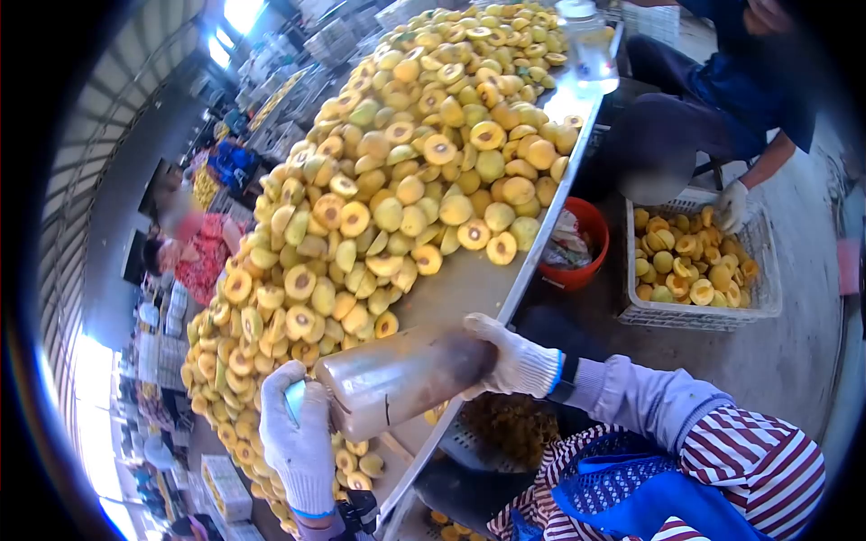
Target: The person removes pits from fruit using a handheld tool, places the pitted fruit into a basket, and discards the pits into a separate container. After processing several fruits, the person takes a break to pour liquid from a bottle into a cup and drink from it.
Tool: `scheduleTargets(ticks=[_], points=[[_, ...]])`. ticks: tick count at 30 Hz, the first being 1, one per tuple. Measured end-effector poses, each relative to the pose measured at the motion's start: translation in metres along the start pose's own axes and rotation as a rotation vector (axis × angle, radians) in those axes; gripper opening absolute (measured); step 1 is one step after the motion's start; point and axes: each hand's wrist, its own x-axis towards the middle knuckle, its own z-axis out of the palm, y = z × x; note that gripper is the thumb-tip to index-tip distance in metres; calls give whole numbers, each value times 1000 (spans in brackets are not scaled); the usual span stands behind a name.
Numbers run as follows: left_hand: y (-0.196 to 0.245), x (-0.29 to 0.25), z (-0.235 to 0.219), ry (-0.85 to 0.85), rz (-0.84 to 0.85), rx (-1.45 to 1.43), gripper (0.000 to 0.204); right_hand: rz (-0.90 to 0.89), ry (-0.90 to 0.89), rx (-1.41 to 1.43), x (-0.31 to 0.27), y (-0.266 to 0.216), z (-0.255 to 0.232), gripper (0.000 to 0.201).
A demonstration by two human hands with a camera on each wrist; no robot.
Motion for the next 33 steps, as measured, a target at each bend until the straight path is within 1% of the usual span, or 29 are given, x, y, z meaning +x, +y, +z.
scheduleTargets(ticks=[3, 4, 7, 8, 11, 12, 13, 15, 17, 18, 20, 22, 24, 25, 27, 28, 31, 33], points=[[9, 17, 24, -134, 219, 54, 51, -44, 176, 142, 29, -17, -7, 44], [2, 32, 32, -160, 261, 60, 54, -51, 246, 122, 36, -22, -12, 39], [3, 64, 57, -196, 149, -20, 52, 22, 330, -7, 64, -29, -37, 40], [-4, 77, 64, -197, 150, -34, 50, -19, 285, -103, 66, -35, -39, 48], [-7, 100, 95, -207, 220, 124, 50, -306, 340, -806, 87, -34, -69, 57], [-7, 104, 104, -226, 185, 139, 50, -290, 363, -880, 88, -38, -73, 50], [-23, 113, 116, -208, 277, 185, 50, -348, 416, -1010, 83, -43, -80, 50], [-21, 113, 134, -129, 458, 463, 63, -456, 520, -1271, 42, -82, -51, 50], [4, 108, 140, -145, 383, 643, 66, -876, 753, -1342, 23, -114, -62, 54], [14, 106, 142, -154, 342, 732, 68, -1092, 786, -1386, 9, -136, -67, 58], [18, 112, 144, -188, 328, 760, 70, -1473, 885, -1509, -18, -188, -65, 71], [19, 116, 141, -226, 339, 779, 71, -1560, 998, -1630, -28, -224, -65, 86], [15, 117, 141, -238, 402, 774, 71, -1400, 1091, -1700, -31, -243, -71, 99], [12, 118, 140, -244, 434, 772, 71, -1277, 1051, -1702, -30, -247, -77, 106], [5, 119, 141, -240, 435, 720, 69, -1035, 956, -1692, -20, -253, -91, 120], [2, 119, 140, -238, 432, 695, 69, -1017, 914, -1696, -15, -254, -95, 126], [1, 119, 137, -250, 417, 658, 67, -1079, 914, -1689, -1, -258, -105, 123], [-1, 119, 137, -246, 448, 626, 63, -1096, 932, -1706, 5, -259, -103, 121]])
